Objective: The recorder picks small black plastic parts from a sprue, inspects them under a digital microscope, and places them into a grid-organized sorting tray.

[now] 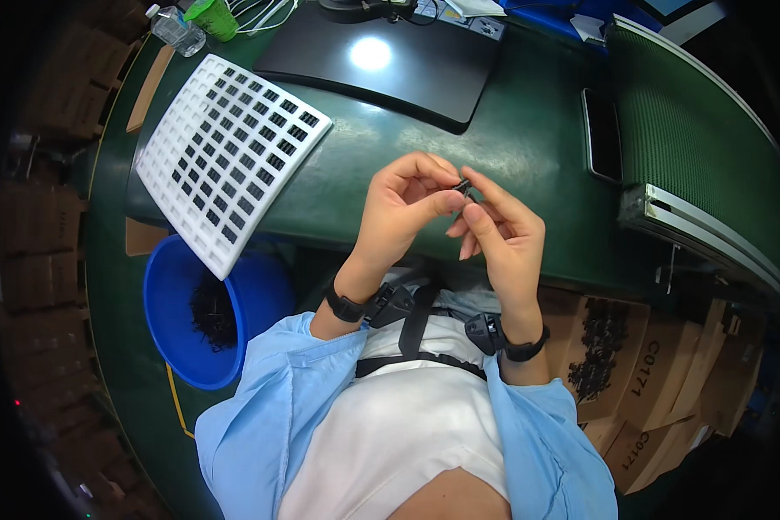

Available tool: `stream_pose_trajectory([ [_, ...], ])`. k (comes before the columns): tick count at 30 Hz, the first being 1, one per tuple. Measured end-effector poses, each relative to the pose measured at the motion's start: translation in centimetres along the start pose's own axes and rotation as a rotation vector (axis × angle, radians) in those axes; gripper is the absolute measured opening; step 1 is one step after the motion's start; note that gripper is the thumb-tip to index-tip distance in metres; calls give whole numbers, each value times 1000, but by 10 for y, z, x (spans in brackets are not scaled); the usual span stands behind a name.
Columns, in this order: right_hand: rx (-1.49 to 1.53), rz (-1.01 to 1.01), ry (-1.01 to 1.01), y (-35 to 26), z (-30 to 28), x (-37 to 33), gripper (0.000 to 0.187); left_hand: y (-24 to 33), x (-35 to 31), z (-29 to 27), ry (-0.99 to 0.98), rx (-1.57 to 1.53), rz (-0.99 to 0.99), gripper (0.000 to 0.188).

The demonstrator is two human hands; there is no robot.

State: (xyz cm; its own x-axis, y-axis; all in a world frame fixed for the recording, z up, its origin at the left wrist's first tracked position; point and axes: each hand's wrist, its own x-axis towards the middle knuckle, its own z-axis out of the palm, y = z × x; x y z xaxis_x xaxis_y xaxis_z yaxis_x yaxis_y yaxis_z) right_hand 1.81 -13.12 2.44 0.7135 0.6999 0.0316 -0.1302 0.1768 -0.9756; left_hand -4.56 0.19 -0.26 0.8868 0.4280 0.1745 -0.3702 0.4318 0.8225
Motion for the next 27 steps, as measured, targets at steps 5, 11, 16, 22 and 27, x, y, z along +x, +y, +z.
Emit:
stream_pose_trajectory([
  [5, 23, 35, -14, 3, -10, 5, 32, -6, 5, 1, -1, 1, -16, 14],
  [11, 16, -12, 1, 9, -16, 10, 29, -14, 12, 3, -6, 27, -2, 13],
  [16, -65, -47, 34, 13, -19, 15, 28, -15, 16, 9, 51, 83, -1, 12],
  [22, -134, -9, 178, 16, -34, 17, 28, 1, 44, -8, 203, 417, 22, 9],
  [27, -150, 120, 171, 22, -58, 9, 34, 19, 123, -82, 332, 1045, 225, 11],
])
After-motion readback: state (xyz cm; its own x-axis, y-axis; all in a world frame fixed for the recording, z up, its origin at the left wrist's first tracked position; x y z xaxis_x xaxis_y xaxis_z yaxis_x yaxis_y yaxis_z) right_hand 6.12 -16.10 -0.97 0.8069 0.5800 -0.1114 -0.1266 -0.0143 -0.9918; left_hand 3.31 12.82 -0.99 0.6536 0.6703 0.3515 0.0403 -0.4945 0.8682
